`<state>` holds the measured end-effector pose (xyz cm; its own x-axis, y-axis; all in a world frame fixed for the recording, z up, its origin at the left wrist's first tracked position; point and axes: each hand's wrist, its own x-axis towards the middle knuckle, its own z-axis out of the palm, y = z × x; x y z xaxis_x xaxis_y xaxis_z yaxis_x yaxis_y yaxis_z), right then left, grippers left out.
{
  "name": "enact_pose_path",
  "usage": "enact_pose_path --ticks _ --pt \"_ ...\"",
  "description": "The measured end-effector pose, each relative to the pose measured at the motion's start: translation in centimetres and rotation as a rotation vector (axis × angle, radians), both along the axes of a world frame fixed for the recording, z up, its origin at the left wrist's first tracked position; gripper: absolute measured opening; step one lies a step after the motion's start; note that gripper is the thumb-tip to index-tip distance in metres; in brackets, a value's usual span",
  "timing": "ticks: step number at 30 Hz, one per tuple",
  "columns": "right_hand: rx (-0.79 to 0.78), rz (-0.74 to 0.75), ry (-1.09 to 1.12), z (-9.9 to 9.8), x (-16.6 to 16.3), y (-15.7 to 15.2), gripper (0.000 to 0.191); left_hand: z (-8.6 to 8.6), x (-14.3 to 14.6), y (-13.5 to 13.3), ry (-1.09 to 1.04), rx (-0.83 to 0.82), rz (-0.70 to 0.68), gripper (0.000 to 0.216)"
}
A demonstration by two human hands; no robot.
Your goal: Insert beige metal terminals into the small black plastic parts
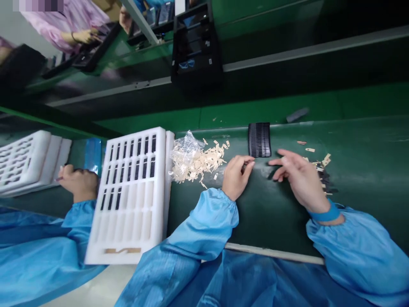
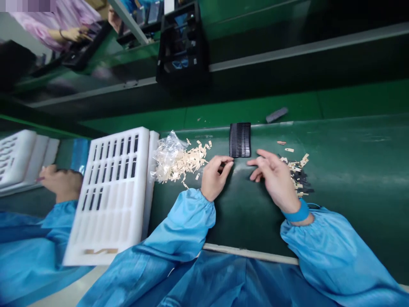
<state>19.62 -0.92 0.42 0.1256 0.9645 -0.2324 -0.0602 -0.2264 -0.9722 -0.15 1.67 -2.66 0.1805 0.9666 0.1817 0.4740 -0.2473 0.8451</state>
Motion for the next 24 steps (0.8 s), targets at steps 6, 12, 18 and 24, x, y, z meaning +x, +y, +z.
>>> enact_pose_path --ticks 6,12,18,24 --pt "0.09 0.102 -0.273 -1.2 -1.5 -1.3 0.037 -0.3 0.5 2.7 0.34 0.372 -0.071 0.009" --pt "0.227 -0.265 -0.223 0.4 1.1 -0.1 0.024 -0.4 0.4 2.8 0.346 0.446 -0.056 0.012" --pt "0.21 -0.087 -0.762 1.5 6.0 0.9 0.018 0.3 0.2 0.3 0.023 0.118 -0.123 0.01" --pt "0.257 0.23 -1.246 1.3 6.7 0.2 0.008 0.9 0.3 -1.0 -0.429 -0.498 -0.276 0.033"
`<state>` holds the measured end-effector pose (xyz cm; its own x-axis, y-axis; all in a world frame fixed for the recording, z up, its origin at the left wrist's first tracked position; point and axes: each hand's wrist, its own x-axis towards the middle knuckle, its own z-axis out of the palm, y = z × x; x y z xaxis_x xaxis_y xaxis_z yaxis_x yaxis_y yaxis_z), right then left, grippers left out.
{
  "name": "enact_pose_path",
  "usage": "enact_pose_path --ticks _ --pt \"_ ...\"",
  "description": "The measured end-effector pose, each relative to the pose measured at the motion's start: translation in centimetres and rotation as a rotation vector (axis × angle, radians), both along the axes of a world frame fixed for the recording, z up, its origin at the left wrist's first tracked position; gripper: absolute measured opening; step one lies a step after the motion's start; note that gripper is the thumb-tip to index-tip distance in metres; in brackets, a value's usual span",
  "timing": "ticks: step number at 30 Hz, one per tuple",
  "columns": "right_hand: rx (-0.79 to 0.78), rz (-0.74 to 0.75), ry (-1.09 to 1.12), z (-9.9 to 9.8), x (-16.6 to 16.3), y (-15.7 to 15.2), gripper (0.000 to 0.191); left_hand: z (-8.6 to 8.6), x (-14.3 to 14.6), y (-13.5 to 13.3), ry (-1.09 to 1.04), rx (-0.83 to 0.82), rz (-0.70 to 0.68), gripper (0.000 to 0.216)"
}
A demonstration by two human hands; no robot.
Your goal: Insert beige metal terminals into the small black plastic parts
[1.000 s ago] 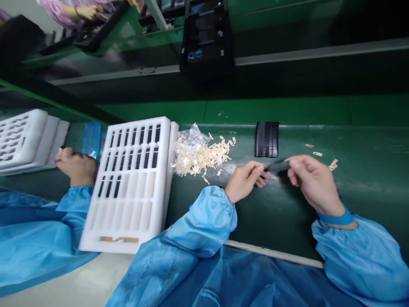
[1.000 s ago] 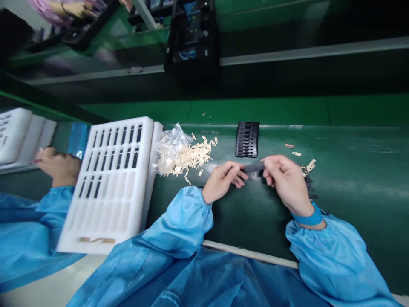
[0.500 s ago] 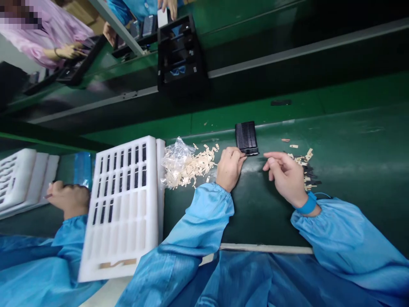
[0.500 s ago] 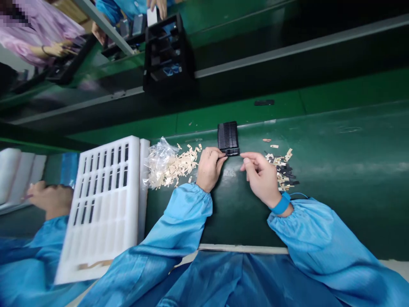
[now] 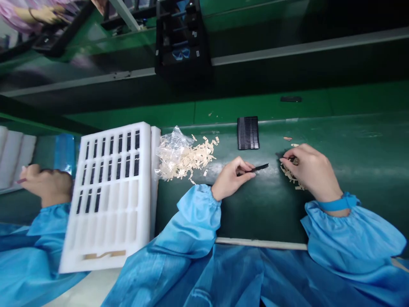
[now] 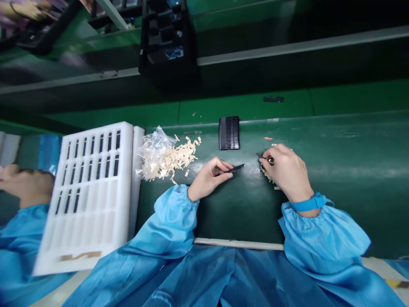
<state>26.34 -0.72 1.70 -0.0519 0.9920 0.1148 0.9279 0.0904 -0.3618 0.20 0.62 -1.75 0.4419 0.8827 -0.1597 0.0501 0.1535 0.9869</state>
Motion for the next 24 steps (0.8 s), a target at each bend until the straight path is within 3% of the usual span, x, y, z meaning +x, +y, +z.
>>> enact_pose_path --ticks 3,7,10,14,19,24 --pt "0.038 0.036 -0.179 -0.2 -0.6 -0.3 0.012 0.6 -0.1 0.4 -0.085 -0.134 -0.03 0.038" --pt "0.1 0.082 -0.295 -0.3 -1.1 -0.2 0.02 1.1 -0.4 0.6 -0.097 -0.155 -0.054 0.051" --pt "0.136 0.02 -0.139 -0.2 -1.2 0.0 0.012 1.2 -0.5 0.6 -0.076 -0.155 -0.055 0.042" --pt "0.026 -0.04 0.146 -0.4 -1.0 0.3 0.004 1.3 -0.3 0.6 -0.06 -0.212 -0.02 0.035" --pt "-0.081 -0.087 0.253 -0.7 -0.7 0.5 0.005 1.4 -0.2 0.6 -0.088 -0.187 0.031 0.036" --pt "-0.022 -0.022 0.376 0.0 -0.9 0.3 0.019 1.2 0.1 0.5 -0.052 -0.145 0.026 0.031"
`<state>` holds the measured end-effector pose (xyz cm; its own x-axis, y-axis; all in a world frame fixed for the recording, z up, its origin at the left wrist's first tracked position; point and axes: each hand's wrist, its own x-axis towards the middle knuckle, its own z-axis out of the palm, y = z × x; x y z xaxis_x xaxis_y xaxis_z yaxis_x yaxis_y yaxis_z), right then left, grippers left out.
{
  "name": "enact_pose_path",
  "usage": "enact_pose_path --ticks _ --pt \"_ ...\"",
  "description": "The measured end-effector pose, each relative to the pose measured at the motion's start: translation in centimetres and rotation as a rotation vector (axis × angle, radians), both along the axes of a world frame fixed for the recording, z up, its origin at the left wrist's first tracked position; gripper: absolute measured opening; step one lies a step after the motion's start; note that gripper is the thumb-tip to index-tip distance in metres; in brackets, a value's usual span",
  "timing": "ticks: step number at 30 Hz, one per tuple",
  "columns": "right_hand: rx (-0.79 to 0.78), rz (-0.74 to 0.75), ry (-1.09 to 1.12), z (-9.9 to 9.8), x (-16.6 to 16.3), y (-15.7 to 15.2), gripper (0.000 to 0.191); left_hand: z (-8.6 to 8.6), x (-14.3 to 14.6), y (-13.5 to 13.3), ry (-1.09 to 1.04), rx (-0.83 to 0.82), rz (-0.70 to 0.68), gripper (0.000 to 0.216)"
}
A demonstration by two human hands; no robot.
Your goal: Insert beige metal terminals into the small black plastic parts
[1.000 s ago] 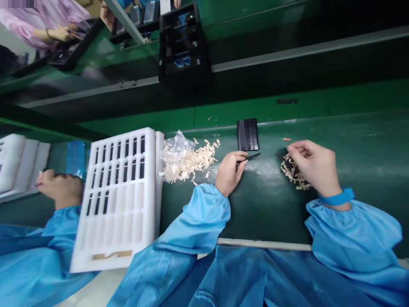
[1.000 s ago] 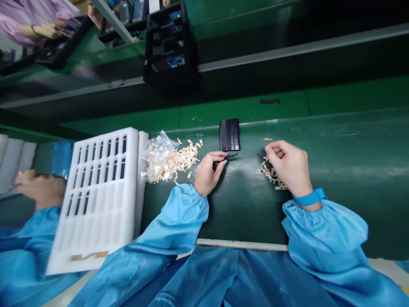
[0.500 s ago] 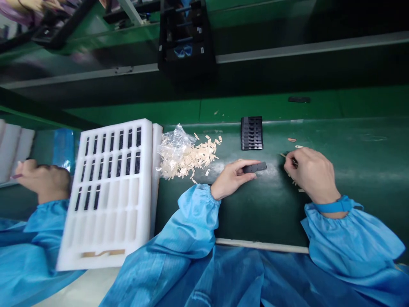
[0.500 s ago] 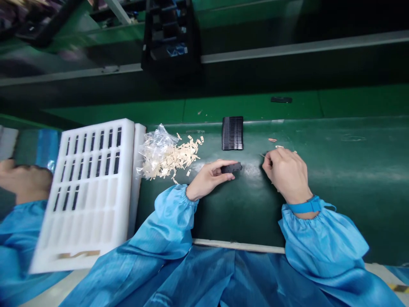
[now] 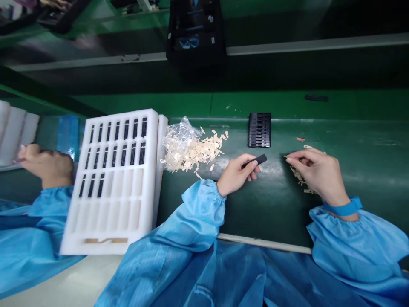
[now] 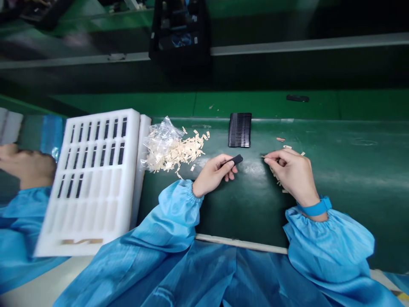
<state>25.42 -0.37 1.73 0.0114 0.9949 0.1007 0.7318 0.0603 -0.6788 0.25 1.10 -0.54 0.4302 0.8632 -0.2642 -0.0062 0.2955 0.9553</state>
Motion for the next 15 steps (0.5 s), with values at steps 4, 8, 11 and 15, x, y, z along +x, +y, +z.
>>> enact_pose_path --ticks 4,8,11,15 --pt "-0.145 0.007 0.262 0.3 -1.9 -0.4 0.025 -0.1 0.3 -0.6 0.08 0.109 0.015 0.024" --pt "-0.336 -0.048 0.552 -0.4 -4.6 -1.0 0.034 -0.1 0.4 -1.2 0.25 0.383 0.091 0.019" --pt "-0.404 -0.047 0.649 -0.7 -6.0 -1.3 0.035 -0.2 0.2 -1.3 0.368 0.522 0.133 0.013" --pt "-0.394 -0.052 0.686 -0.8 -6.7 -1.6 0.035 -0.4 0.0 -1.2 0.372 0.549 0.093 0.018"
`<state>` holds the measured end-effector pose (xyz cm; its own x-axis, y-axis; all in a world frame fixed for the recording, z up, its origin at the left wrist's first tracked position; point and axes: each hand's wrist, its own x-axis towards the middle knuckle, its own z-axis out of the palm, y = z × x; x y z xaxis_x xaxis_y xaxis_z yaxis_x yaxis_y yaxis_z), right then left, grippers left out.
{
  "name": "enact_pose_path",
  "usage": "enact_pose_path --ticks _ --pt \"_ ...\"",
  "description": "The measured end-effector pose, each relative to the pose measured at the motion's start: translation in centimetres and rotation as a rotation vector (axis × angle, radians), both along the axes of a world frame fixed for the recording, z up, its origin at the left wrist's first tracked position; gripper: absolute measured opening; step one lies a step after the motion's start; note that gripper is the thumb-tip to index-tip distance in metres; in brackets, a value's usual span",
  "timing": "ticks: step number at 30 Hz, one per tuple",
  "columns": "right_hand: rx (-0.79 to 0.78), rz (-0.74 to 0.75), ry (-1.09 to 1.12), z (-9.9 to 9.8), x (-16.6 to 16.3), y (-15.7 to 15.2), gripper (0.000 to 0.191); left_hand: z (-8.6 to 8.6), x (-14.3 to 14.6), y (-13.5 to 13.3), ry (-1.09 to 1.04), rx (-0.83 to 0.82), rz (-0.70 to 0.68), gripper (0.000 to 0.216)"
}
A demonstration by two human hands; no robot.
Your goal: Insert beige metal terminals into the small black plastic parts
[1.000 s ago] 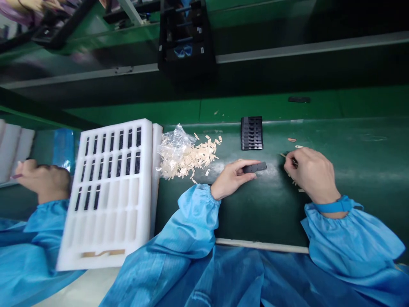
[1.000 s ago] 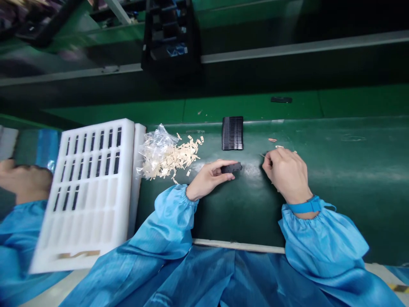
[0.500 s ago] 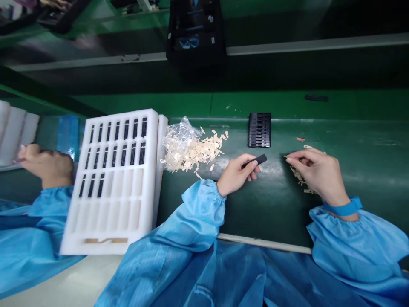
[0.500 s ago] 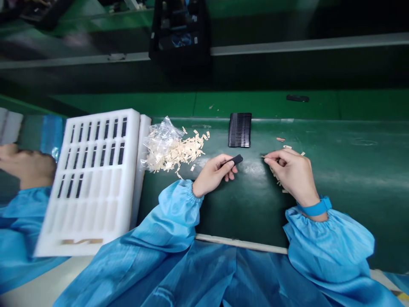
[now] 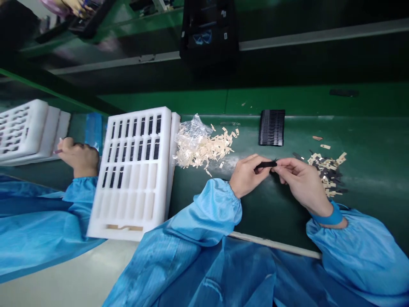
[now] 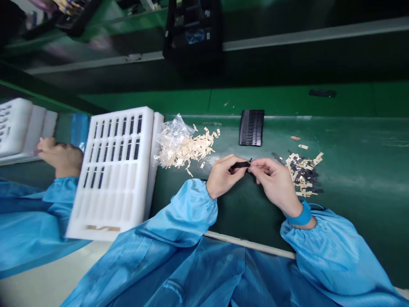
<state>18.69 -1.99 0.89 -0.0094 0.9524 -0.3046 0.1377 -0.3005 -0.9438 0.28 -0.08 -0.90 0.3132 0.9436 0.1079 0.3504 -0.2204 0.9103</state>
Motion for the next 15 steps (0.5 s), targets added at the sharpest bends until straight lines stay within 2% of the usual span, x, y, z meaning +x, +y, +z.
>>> enact_pose_path --ticks 5,10,13,15 --pt "0.066 -0.034 -0.061 -0.4 -0.5 -0.4 0.034 -0.3 0.0 -0.1 0.019 0.019 -0.024 0.016" --pt "0.083 -0.008 -0.056 -0.2 -0.5 -0.4 0.031 -0.3 -0.3 0.3 0.07 0.099 0.034 0.016" --pt "0.069 -0.032 -0.031 -0.1 -0.4 -0.1 0.027 0.0 -0.9 0.7 0.056 0.08 0.116 0.013" --pt "0.061 -0.06 -0.022 -0.1 -0.3 -0.1 0.026 0.1 -1.1 0.8 0.052 0.079 0.118 0.014"
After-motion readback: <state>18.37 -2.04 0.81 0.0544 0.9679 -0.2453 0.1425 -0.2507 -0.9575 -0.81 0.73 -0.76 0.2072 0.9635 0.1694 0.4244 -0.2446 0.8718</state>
